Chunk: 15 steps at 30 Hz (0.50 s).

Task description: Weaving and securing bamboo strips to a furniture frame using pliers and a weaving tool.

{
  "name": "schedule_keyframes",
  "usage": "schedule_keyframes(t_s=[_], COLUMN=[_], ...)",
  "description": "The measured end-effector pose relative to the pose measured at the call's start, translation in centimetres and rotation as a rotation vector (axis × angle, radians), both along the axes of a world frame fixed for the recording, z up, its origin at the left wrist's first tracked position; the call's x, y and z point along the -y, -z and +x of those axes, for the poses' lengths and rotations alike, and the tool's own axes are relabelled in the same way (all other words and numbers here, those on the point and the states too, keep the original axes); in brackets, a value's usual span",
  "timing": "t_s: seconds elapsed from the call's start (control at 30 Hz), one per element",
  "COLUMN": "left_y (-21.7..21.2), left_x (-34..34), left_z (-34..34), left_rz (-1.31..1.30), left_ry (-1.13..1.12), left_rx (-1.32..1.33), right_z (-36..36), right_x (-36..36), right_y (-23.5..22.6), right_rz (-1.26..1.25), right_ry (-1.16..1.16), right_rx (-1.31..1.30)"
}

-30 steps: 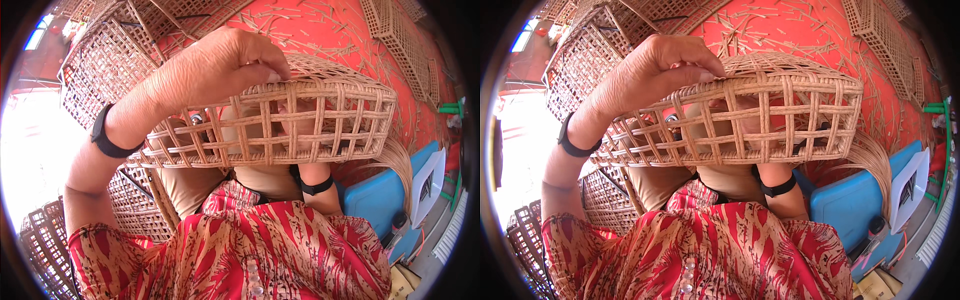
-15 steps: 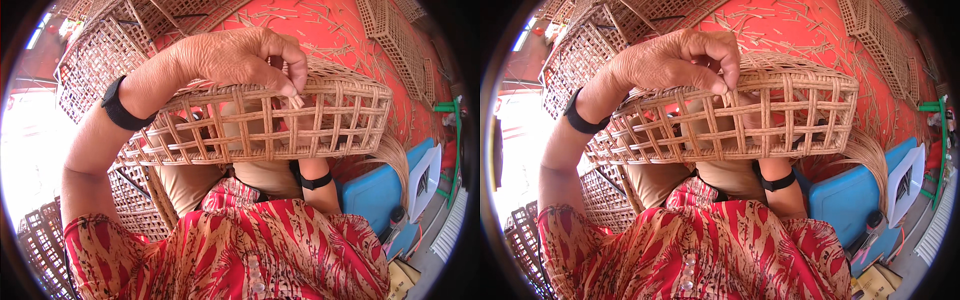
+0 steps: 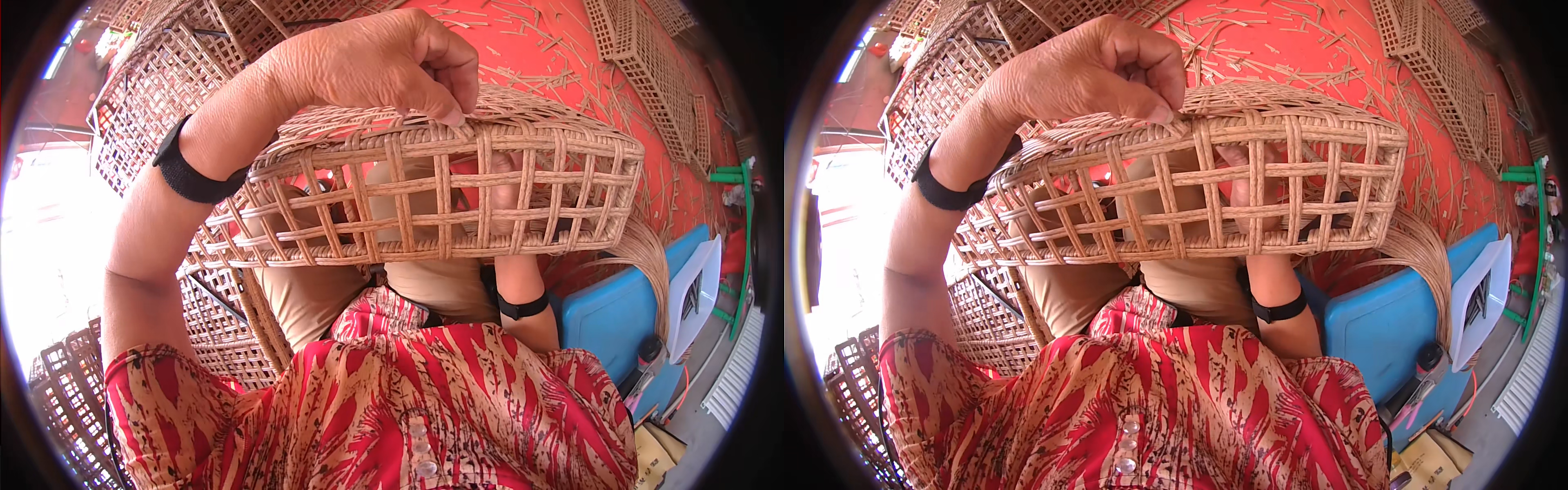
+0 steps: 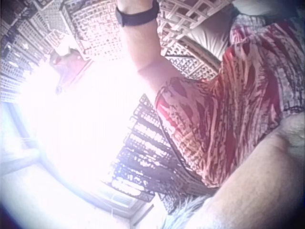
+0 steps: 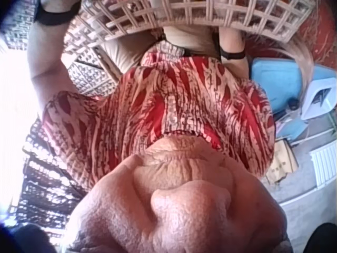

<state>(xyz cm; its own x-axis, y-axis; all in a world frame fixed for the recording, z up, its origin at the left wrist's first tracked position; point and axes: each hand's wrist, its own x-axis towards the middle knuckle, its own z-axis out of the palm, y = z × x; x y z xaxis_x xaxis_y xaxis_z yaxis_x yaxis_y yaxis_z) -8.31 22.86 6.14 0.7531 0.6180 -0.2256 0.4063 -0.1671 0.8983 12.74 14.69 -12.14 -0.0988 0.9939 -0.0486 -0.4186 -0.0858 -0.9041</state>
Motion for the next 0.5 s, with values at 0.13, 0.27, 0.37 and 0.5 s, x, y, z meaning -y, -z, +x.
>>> schedule_keyframes(t_s=[0.13,0.27,0.37,0.5], left_y=[0.1,-0.5,-0.6,-1.2], left_x=[0.6,0.5,0.0,-0.2], left_z=[0.1,-0.5,-1.0,-0.2], left_rz=[0.100,0.071,0.018,0.023], left_ry=[-0.016,-0.019,0.021,0.030], left_rx=[-0.002,-0.021,-0.037,-0.077], right_z=[-0.3,-0.7,-1.0,0.1], right_x=[0.4,0.6,0.5,0.6], right_y=[0.2,0.6,1.2,1.9], right_rz=[0.018,0.042,0.065,0.102], right_ry=[0.010,0.036,0.071,0.163], right_rx=[0.010,0.018,0.028,0.069])
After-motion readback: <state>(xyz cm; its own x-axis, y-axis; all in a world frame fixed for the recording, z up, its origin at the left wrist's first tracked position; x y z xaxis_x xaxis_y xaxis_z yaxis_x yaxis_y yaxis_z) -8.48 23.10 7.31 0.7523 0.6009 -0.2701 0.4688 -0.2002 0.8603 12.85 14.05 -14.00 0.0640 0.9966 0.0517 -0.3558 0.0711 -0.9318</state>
